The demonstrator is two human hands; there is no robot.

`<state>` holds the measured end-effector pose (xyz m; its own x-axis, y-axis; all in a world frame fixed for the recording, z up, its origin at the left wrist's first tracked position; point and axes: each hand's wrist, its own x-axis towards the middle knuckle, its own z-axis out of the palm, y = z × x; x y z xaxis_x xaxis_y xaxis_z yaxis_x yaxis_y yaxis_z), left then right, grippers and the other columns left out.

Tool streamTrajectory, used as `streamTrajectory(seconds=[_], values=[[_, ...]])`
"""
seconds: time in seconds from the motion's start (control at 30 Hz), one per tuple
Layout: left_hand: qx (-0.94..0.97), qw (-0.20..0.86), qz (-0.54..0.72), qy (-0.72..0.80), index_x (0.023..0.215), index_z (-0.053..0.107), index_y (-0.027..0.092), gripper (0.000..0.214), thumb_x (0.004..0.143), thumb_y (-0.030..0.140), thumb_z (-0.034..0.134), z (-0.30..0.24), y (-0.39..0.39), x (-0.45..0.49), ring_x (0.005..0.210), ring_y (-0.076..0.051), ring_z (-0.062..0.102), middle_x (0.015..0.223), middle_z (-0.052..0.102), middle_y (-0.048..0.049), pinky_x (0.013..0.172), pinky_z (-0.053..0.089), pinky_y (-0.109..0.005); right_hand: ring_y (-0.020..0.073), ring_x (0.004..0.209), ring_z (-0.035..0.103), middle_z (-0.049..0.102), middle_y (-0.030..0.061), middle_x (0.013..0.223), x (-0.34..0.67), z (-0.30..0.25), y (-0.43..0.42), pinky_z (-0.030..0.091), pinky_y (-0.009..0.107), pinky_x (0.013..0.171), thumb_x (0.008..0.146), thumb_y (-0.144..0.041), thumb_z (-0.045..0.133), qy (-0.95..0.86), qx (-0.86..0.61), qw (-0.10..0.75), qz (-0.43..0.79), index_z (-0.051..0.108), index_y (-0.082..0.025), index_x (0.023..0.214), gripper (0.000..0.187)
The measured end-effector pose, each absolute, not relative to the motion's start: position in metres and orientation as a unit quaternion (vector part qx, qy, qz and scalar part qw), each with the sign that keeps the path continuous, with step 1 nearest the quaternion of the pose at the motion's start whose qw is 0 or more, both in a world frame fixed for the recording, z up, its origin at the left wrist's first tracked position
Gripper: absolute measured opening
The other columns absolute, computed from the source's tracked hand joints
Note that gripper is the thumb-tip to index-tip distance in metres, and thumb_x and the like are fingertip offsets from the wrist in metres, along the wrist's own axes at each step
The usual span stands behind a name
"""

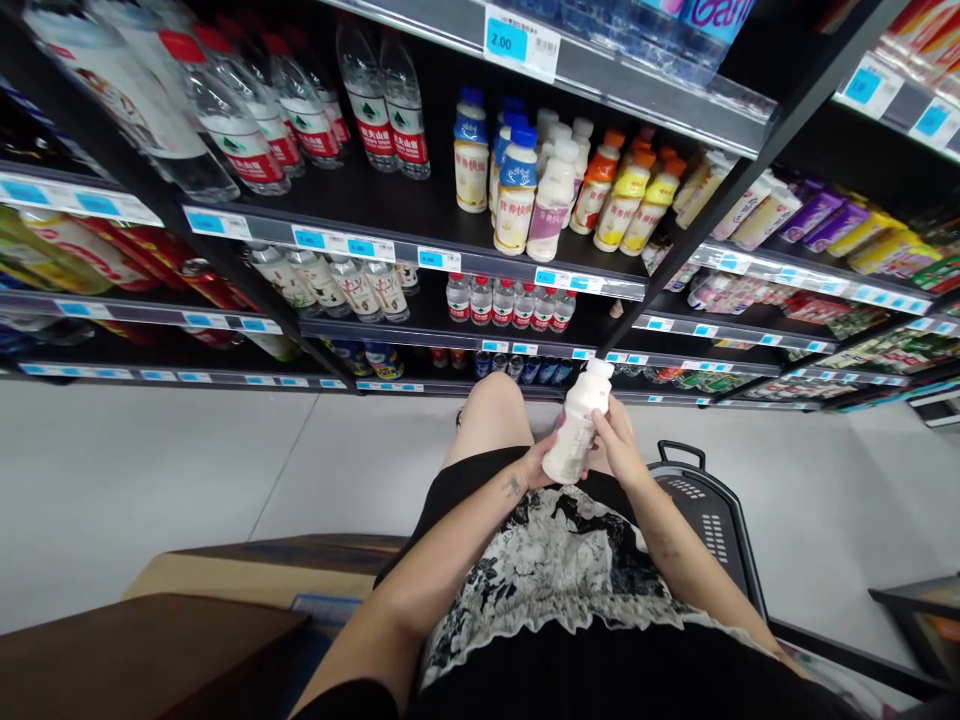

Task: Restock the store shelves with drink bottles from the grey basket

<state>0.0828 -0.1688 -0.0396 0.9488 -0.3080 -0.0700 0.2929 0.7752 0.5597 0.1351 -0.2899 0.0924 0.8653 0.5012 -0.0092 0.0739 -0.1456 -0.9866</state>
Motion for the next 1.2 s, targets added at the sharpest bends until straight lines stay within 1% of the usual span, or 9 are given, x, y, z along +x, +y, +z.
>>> streamTrajectory(seconds=[0.13, 0.23, 0.33, 0.5, 0.67, 0.8, 0.87, 1.03, 1.2], values=[[0.359, 0.929, -0.080, 0.051, 0.121, 0.070, 0.012, 0.079, 0.060, 0.057, 0.092, -0.040, -0.173, 0.086, 0.100, -0.029, 0.068, 0.112, 0.073, -0.0158, 0.098, 0.046, -0.040, 0.0224, 0.118, 0.060, 0.064, 0.0063, 0.128, 0.146, 0.081, -0.291, 0.052, 0.034, 0.099, 0.089, -0.059, 0.066, -0.125, -0.728, 0.654, 0.164, 0.058, -0.023, 0.125, 0.052], [0.413, 0.905, -0.039, 0.094, 0.119, 0.071, 0.013, 0.070, 0.061, 0.041, 0.095, -0.047, -0.174, 0.088, 0.110, -0.030, 0.065, 0.112, 0.074, -0.0122, 0.107, 0.041, -0.043, 0.0207, 0.101, 0.066, 0.069, 0.0056, 0.113, 0.159, 0.064, -0.294, 0.056, 0.031, 0.084, 0.080, -0.057, 0.077, -0.059, -0.703, 0.688, 0.171, 0.060, -0.021, 0.114, 0.053], [0.454, 0.884, -0.030, 0.107, 0.115, 0.071, 0.014, 0.074, 0.049, 0.029, 0.100, -0.054, -0.173, 0.090, 0.113, -0.030, 0.063, 0.111, 0.073, -0.0093, 0.111, 0.038, -0.045, 0.0184, 0.085, 0.067, 0.070, 0.0034, 0.095, 0.169, 0.050, -0.300, 0.057, 0.029, 0.074, 0.072, -0.051, 0.083, 0.018, -0.656, 0.736, 0.167, 0.060, -0.019, 0.104, 0.051], [0.472, 0.876, -0.094, 0.034, 0.118, 0.070, 0.016, 0.080, 0.046, 0.029, 0.101, -0.050, -0.174, 0.090, 0.111, -0.028, 0.064, 0.114, 0.071, -0.0093, 0.107, 0.042, -0.043, 0.0171, 0.071, 0.067, 0.071, 0.0019, 0.080, 0.173, 0.052, -0.313, 0.059, 0.030, 0.069, 0.058, -0.036, 0.086, 0.073, -0.611, 0.767, 0.179, 0.063, -0.019, 0.089, 0.042], [0.495, 0.857, -0.142, -0.029, 0.115, 0.073, 0.015, 0.073, 0.049, 0.033, 0.100, -0.041, -0.172, 0.090, 0.102, -0.028, 0.067, 0.105, 0.074, -0.0082, 0.103, 0.045, -0.044, 0.0204, 0.075, 0.070, 0.072, 0.0044, 0.083, 0.170, 0.075, -0.312, 0.060, 0.035, 0.074, 0.068, -0.049, 0.081, -0.017, -0.602, 0.760, 0.245, 0.065, -0.022, 0.088, 0.037], [0.540, 0.835, -0.093, -0.052, 0.125, 0.070, 0.016, 0.083, 0.049, 0.033, 0.100, -0.044, -0.174, 0.085, 0.111, -0.030, 0.065, 0.117, 0.073, -0.0100, 0.109, 0.041, -0.046, 0.0278, 0.088, 0.072, 0.073, 0.0100, 0.091, 0.163, 0.087, -0.302, 0.061, 0.043, 0.078, 0.080, -0.082, 0.053, -0.037, -0.599, 0.736, 0.312, 0.065, -0.022, 0.097, 0.064], [0.548, 0.832, -0.063, -0.054, 0.134, 0.064, 0.016, 0.090, 0.053, 0.035, 0.098, -0.046, -0.176, 0.082, 0.115, -0.031, 0.065, 0.123, 0.071, -0.0123, 0.109, 0.042, -0.047, 0.0299, 0.093, 0.072, 0.073, 0.0119, 0.092, 0.158, 0.091, -0.298, 0.061, 0.044, 0.078, 0.081, -0.090, 0.040, -0.039, -0.594, 0.737, 0.321, 0.066, -0.020, 0.098, 0.076], [0.546, 0.837, -0.027, -0.039, 0.135, 0.063, 0.015, 0.088, 0.055, 0.032, 0.097, -0.049, -0.177, 0.082, 0.118, -0.033, 0.063, 0.123, 0.071, -0.0135, 0.109, 0.043, -0.049, 0.0278, 0.090, 0.072, 0.074, 0.0126, 0.094, 0.156, 0.090, -0.290, 0.059, 0.041, 0.083, 0.081, -0.092, 0.036, -0.056, -0.602, 0.735, 0.309, 0.068, -0.018, 0.100, 0.083], [0.539, 0.842, 0.005, -0.015, 0.136, 0.062, 0.015, 0.090, 0.055, 0.029, 0.097, -0.046, -0.178, 0.084, 0.121, -0.036, 0.060, 0.129, 0.069, -0.0151, 0.111, 0.041, -0.049, 0.0268, 0.098, 0.071, 0.074, 0.0126, 0.093, 0.171, 0.054, -0.292, 0.059, 0.041, 0.085, 0.090, -0.081, -0.005, -0.139, -0.755, 0.602, 0.221, 0.065, -0.020, 0.109, 0.095]])
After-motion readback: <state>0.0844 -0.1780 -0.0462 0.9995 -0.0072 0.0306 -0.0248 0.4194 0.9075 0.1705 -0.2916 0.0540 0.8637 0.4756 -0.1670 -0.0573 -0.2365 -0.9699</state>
